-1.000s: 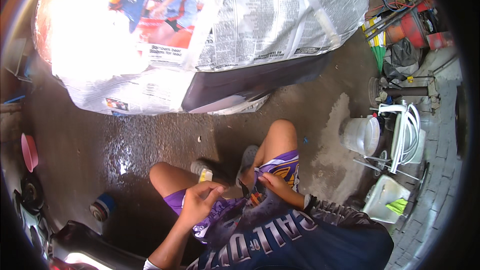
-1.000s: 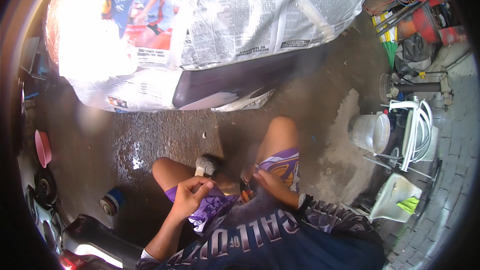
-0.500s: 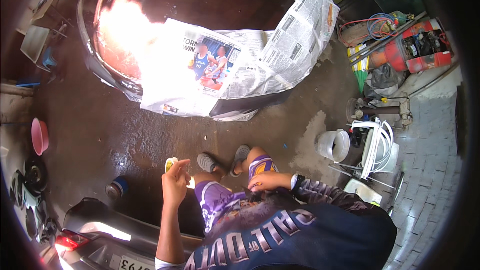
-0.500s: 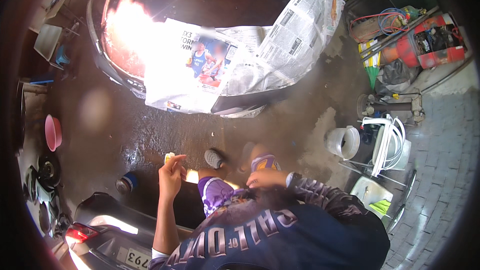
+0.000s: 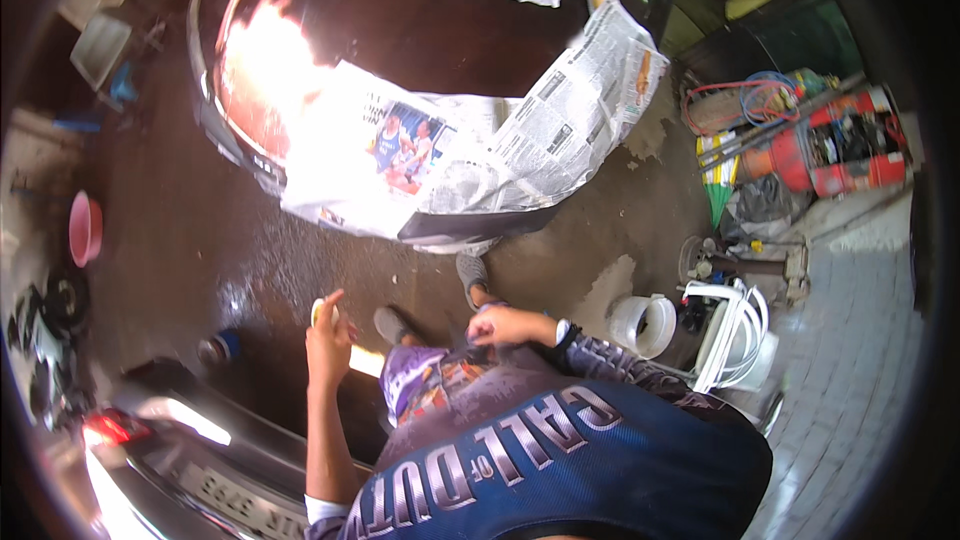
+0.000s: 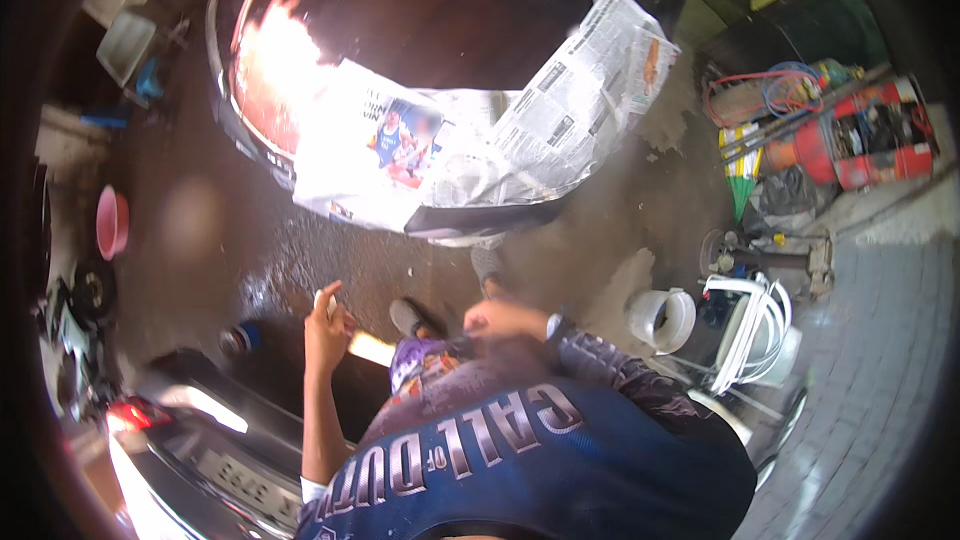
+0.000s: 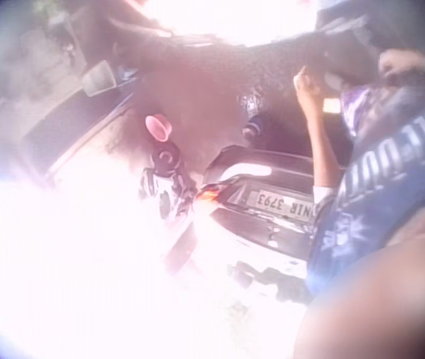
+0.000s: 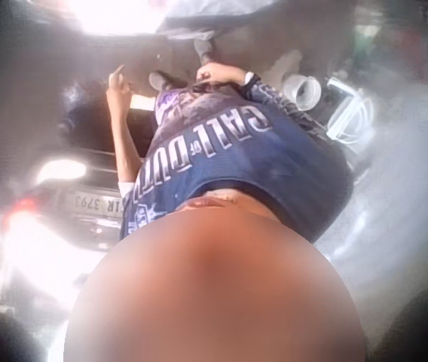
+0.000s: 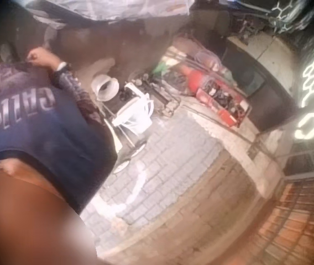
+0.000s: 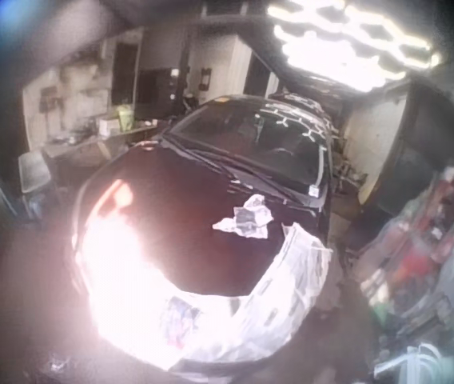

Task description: The person tears newspaper sheets and uses masking tape to cover the rear bumper of a car. They smooth the paper over the surface and secure it with tape, then briefly wipe the area with a cloth before continuing to apply more newspaper and tape.

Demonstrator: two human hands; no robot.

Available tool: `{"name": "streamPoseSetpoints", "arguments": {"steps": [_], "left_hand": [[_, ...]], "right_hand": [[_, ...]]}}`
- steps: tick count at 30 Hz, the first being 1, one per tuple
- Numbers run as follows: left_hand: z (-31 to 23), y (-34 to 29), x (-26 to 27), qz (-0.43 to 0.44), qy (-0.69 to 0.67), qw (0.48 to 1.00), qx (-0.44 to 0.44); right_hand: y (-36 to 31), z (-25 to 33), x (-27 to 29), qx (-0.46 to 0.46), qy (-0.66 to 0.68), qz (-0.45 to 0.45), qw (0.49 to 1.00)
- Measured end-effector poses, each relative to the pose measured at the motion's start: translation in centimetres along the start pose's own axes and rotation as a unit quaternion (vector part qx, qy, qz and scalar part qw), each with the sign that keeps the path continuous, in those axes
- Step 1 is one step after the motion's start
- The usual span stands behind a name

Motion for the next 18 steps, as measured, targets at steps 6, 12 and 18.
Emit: {"name": "streamPoseSetpoints", "arguments": {"steps": [6,12,18], "left_hand": [[0.7,-1.7,-9.1,-0.123,-0.035,0.991,0.026],[0.6,-4.6,-16.8,-0.161,-0.05,0.986,0.017],[4.9,-9.1,-19.3,-0.18,-0.105,0.971,0.119]], "right_hand": [[-1.9,-2.3,10.1,-0.004,0.064,-0.065,0.996],[-3.2,-1.0,15.6,-0.058,-0.148,-0.045,0.986],[-1.5,-2.2,16.6,-0.083,-0.355,-0.046,0.93]]}}
Point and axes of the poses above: each hand's wrist, its own y-axis towards the middle knuckle, its own x-axis out of the back of the hand, z = x × y, the point moved 6 cm from there along y, towards the middle knuckle, and after that the axes turned 3 degrees about z, right-handed, at the moved point
